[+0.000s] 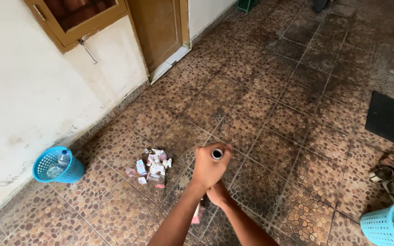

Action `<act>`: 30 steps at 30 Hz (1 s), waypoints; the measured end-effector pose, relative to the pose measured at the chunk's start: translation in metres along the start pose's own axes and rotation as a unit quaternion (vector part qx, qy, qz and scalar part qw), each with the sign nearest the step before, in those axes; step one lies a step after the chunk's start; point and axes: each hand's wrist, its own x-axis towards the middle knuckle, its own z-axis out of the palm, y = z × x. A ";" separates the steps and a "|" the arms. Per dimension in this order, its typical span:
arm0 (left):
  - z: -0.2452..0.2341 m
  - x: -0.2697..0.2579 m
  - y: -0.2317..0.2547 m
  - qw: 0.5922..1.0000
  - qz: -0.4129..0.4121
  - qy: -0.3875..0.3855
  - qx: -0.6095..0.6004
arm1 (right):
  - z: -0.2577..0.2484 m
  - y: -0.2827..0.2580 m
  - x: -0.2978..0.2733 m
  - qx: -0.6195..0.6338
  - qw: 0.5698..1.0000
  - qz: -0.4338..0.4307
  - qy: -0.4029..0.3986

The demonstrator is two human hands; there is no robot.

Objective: Pick up trash and plastic bottles from the floor and place them into a basket.

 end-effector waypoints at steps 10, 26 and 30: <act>0.018 -0.024 -0.028 0.992 0.014 0.096 -0.076 | -0.073 0.011 -0.036 -0.183 0.959 0.206 -0.068; 0.021 -0.017 -0.002 0.999 0.005 0.043 -0.024 | 0.026 0.021 0.004 0.100 0.991 -0.053 0.078; 0.013 -0.023 0.008 1.000 0.018 0.012 0.018 | 0.137 0.203 0.050 -0.012 0.980 -0.145 0.135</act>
